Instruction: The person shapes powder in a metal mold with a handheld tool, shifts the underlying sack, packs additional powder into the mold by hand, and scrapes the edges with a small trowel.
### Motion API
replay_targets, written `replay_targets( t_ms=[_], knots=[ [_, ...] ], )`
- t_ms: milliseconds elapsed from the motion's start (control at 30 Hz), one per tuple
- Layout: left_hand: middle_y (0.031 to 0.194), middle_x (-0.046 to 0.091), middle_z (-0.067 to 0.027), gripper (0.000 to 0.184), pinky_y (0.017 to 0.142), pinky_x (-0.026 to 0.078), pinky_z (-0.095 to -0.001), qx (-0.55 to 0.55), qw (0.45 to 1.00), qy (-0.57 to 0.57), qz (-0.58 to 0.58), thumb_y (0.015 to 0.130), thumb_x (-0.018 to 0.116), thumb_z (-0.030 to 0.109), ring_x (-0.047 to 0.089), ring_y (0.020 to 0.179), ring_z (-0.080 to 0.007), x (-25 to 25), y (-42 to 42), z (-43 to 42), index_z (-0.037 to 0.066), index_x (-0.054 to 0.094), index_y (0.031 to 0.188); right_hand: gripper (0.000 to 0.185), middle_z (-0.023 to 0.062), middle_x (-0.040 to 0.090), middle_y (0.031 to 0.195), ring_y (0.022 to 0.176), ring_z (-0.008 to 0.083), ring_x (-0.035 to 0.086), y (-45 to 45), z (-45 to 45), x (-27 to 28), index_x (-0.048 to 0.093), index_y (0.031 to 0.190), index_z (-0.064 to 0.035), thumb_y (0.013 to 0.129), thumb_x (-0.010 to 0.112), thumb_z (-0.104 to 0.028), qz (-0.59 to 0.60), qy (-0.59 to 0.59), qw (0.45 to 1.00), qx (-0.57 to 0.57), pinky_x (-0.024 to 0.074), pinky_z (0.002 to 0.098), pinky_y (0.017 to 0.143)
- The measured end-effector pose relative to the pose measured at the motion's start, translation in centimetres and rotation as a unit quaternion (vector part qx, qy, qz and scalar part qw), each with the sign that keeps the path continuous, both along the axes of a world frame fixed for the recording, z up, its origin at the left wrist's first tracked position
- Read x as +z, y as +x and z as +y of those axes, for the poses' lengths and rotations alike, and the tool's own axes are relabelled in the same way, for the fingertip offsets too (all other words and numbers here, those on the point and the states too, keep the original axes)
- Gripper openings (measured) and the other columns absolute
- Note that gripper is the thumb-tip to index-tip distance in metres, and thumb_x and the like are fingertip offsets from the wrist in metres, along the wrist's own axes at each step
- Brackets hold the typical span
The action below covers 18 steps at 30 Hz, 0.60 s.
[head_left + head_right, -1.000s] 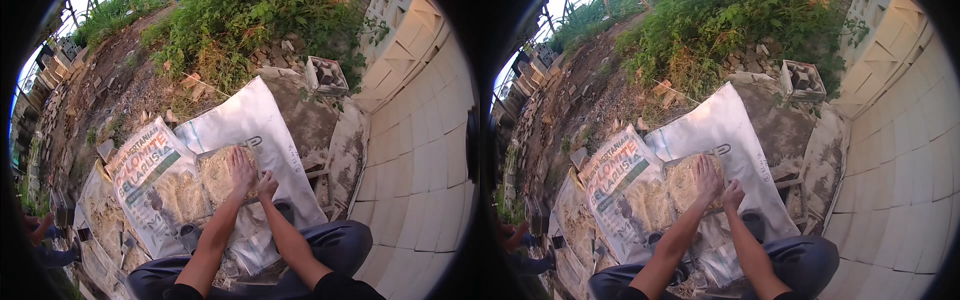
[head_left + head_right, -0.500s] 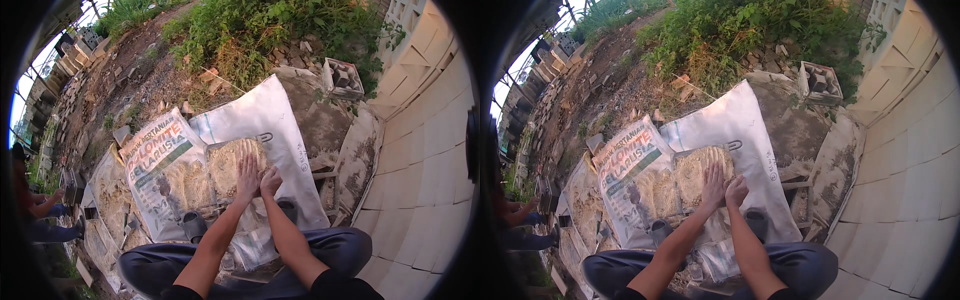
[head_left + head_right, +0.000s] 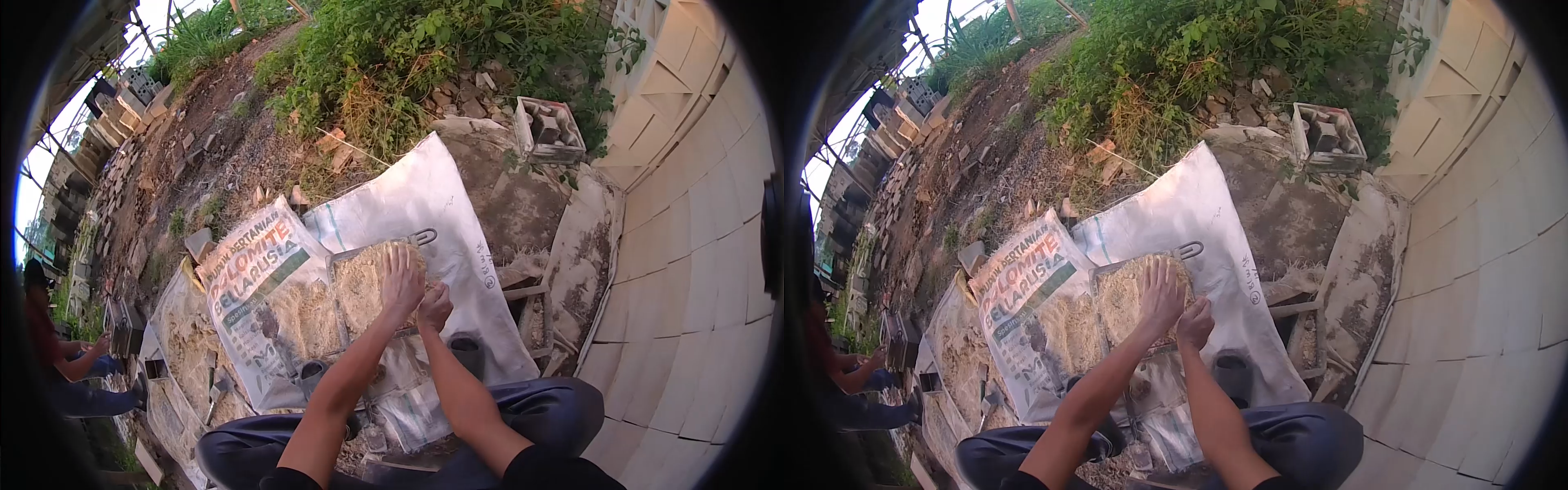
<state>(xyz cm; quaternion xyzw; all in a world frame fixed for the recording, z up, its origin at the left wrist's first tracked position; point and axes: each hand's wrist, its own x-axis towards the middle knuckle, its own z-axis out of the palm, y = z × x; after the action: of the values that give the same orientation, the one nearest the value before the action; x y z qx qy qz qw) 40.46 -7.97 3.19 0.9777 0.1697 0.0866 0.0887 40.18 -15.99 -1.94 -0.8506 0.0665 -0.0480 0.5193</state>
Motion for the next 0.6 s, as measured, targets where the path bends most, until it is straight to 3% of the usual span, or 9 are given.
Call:
replay_targets(
  t_ms=[100,233,333,400,467,600],
  knots=[
    [0.144,0.026,-0.023,0.06,0.113,0.013,-0.0442,-0.065,0.996,-0.009,-0.062,0.089,0.044,0.031,0.021,0.136,-0.0345,-2.7,4.7,-0.1,-0.007,0.034,0.134,0.037,0.0239,0.063,0.086,0.082,0.0437,0.059,-0.3,-0.2,1.6,0.061,0.097,-0.002,0.094,0.034,-0.027,0.048,0.045,0.998,-0.008,0.0444,0.0497,0.072],
    [0.146,0.021,-0.0243,0.065,0.114,0.009,-0.0431,-0.001,1.0,0.0,-0.018,0.089,0.044,0.032,0.015,0.138,-0.0347,-6.0,6.9,0.0,-0.009,0.028,0.136,0.038,0.0201,0.065,0.079,0.073,0.035,0.065,0.0,0.2,-0.6,0.061,0.096,-0.0014,0.093,0.034,-0.027,-0.002,0.056,0.997,-0.043,0.049,0.0436,0.067],
    [0.148,0.016,-0.0251,0.069,0.115,0.005,-0.0429,0.057,0.996,0.076,0.004,0.089,0.043,0.035,0.009,0.14,-0.0339,-6.6,4.8,-0.8,-0.01,0.023,0.138,0.038,0.0216,0.065,0.079,0.071,0.0355,0.064,0.2,0.0,-1.1,0.061,0.095,-0.0005,0.093,0.034,-0.028,-0.004,0.061,0.997,-0.035,0.0491,0.0426,0.065],
    [0.148,0.014,-0.0254,0.07,0.115,0.004,-0.0441,0.112,0.992,-0.026,-0.049,0.09,0.043,0.036,0.007,0.14,-0.0343,-6.7,3.3,-0.8,-0.009,0.021,0.139,0.038,0.0228,0.064,0.082,0.076,0.0386,0.063,0.2,0.0,-0.6,0.061,0.096,-0.0011,0.094,0.033,-0.028,0.01,0.049,0.998,-0.026,0.0477,0.0448,0.067],
    [0.149,0.013,-0.0252,0.072,0.114,0.004,-0.0458,0.089,0.994,-0.028,-0.053,0.09,0.043,0.039,0.007,0.14,-0.0342,-6.7,1.9,-0.4,-0.009,0.021,0.139,0.039,0.0241,0.064,0.086,0.081,0.0416,0.061,0.1,-0.2,-0.2,0.061,0.097,-0.0018,0.095,0.032,-0.028,0.024,0.034,0.999,-0.02,0.0463,0.047,0.069],
    [0.148,0.013,-0.0254,0.076,0.114,0.004,-0.0458,0.088,0.994,-0.052,-0.024,0.089,0.043,0.044,0.007,0.14,-0.0344,-5.6,2.1,-0.9,-0.009,0.021,0.139,0.04,0.0233,0.064,0.082,0.075,0.0422,0.061,0.2,-0.1,0.0,0.061,0.095,-0.0016,0.095,0.032,-0.029,0.029,0.051,0.998,-0.026,0.0458,0.048,0.065]
  ],
)
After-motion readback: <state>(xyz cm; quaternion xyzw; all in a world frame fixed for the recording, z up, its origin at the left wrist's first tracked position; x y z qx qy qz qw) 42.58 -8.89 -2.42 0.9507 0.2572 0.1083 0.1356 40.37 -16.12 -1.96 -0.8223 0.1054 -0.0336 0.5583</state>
